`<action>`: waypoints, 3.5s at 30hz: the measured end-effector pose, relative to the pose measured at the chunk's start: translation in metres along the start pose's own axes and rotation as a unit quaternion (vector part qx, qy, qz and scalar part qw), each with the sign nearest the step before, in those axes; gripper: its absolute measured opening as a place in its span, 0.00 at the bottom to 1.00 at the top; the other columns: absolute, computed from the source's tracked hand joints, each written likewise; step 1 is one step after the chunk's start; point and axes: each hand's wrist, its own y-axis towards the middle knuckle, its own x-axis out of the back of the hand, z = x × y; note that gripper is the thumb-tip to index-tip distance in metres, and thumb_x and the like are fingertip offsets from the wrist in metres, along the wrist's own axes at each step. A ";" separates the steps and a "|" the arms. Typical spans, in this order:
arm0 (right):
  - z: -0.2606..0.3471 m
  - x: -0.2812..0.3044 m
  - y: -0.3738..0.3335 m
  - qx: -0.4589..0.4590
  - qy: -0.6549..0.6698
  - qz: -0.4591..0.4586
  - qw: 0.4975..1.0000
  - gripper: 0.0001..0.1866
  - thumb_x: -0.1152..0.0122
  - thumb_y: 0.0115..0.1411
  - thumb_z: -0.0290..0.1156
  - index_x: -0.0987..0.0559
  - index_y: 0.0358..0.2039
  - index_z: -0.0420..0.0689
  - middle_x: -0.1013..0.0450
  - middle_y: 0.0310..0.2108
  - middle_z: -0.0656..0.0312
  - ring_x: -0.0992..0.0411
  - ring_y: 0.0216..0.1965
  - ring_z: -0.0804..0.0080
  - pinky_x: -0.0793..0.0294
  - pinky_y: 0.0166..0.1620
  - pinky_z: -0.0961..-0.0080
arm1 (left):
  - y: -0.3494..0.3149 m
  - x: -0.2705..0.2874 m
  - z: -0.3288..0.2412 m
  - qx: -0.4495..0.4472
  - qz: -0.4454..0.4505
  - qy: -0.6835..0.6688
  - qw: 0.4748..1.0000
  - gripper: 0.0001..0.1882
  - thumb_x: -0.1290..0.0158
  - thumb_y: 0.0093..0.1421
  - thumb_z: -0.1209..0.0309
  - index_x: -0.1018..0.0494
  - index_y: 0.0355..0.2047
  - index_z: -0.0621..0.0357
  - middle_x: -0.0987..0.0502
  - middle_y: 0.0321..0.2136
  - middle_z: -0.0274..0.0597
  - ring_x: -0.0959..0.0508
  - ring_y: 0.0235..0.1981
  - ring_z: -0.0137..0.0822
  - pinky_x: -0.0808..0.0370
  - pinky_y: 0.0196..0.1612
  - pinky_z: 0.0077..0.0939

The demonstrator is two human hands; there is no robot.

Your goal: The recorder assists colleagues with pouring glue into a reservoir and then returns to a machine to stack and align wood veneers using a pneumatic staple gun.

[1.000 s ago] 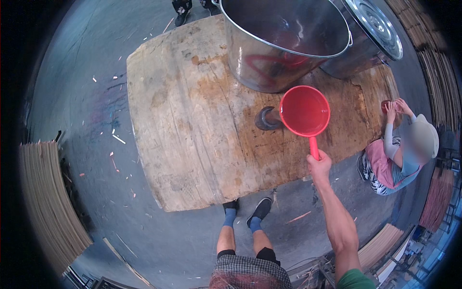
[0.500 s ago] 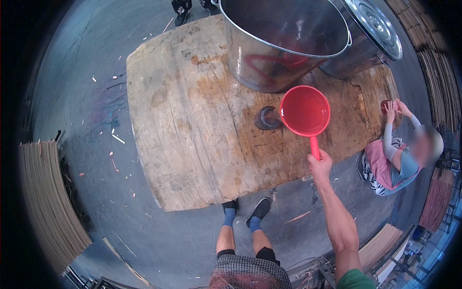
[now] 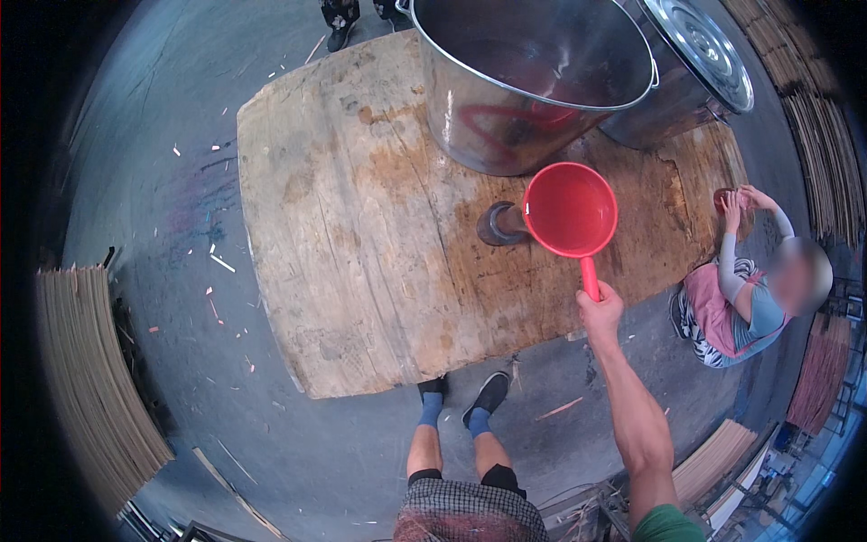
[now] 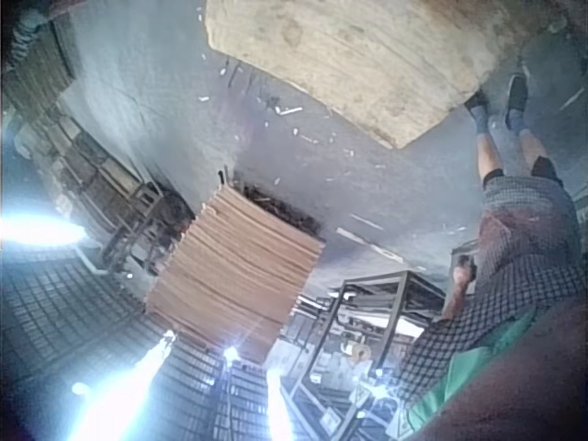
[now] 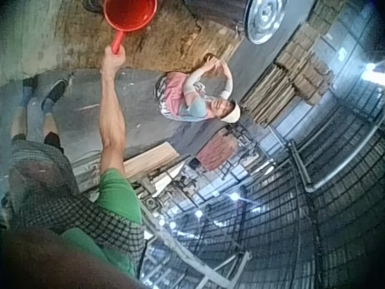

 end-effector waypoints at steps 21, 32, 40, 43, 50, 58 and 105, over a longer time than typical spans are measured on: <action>-0.024 0.037 0.015 0.045 -0.115 -0.079 0.989 0.16 0.34 0.54 0.29 0.17 0.43 0.39 0.26 0.23 0.70 0.30 0.25 0.83 0.29 0.31 0.77 | -0.447 0.362 -0.021 0.291 0.183 -0.070 0.936 0.21 0.44 0.66 0.58 0.26 0.56 0.53 0.21 0.48 0.47 0.24 0.47 0.38 0.26 0.49 0.35; -0.003 0.003 0.007 0.041 -0.113 -0.041 0.992 0.17 0.34 0.54 0.30 0.17 0.44 0.38 0.25 0.25 0.67 0.28 0.27 0.79 0.28 0.34 0.75 | -0.507 0.464 -0.095 0.330 0.198 -0.023 0.923 0.19 0.43 0.66 0.57 0.23 0.50 0.56 0.18 0.45 0.46 0.21 0.45 0.38 0.22 0.48 0.34; 0.002 0.003 0.007 0.076 -0.154 -0.070 0.983 0.16 0.34 0.54 0.27 0.17 0.43 0.37 0.24 0.27 0.69 0.29 0.28 0.82 0.28 0.35 0.79 | -0.524 0.455 -0.066 0.407 0.171 -0.069 0.895 0.25 0.42 0.66 0.51 0.25 0.52 0.59 0.18 0.46 0.46 0.21 0.48 0.42 0.24 0.52 0.37; 0.012 -0.001 0.002 0.074 -0.180 -0.069 0.978 0.16 0.34 0.53 0.28 0.17 0.43 0.37 0.24 0.26 0.68 0.29 0.29 0.81 0.28 0.36 0.77 | -0.515 0.461 -0.089 0.411 0.177 -0.056 0.892 0.27 0.42 0.66 0.49 0.25 0.53 0.59 0.18 0.47 0.47 0.21 0.49 0.41 0.24 0.52 0.35; 0.017 -0.003 0.002 0.067 -0.186 -0.071 0.978 0.16 0.34 0.53 0.28 0.16 0.43 0.37 0.24 0.26 0.67 0.29 0.29 0.82 0.27 0.36 0.77 | -0.517 0.458 -0.080 0.389 0.187 -0.015 0.902 0.21 0.45 0.66 0.59 0.25 0.53 0.60 0.19 0.48 0.47 0.22 0.50 0.40 0.25 0.53 0.34; 0.028 -0.008 -0.002 0.057 -0.162 -0.059 0.983 0.16 0.35 0.54 0.27 0.17 0.44 0.37 0.25 0.26 0.69 0.30 0.28 0.82 0.29 0.34 0.78 | -0.527 0.452 -0.067 0.432 0.185 0.002 0.883 0.16 0.46 0.65 0.64 0.25 0.52 0.52 0.19 0.36 0.40 0.22 0.29 0.33 0.24 0.31 0.29; 0.038 0.019 -0.006 0.153 -0.291 -0.120 0.937 0.16 0.33 0.54 0.32 0.17 0.44 0.44 0.21 0.30 0.46 0.20 0.34 0.46 0.24 0.40 0.57 | -0.189 0.133 -0.062 0.121 0.125 -0.016 0.985 0.31 0.52 0.69 0.48 0.31 0.63 0.56 0.28 0.59 0.54 0.31 0.62 0.53 0.36 0.64 0.46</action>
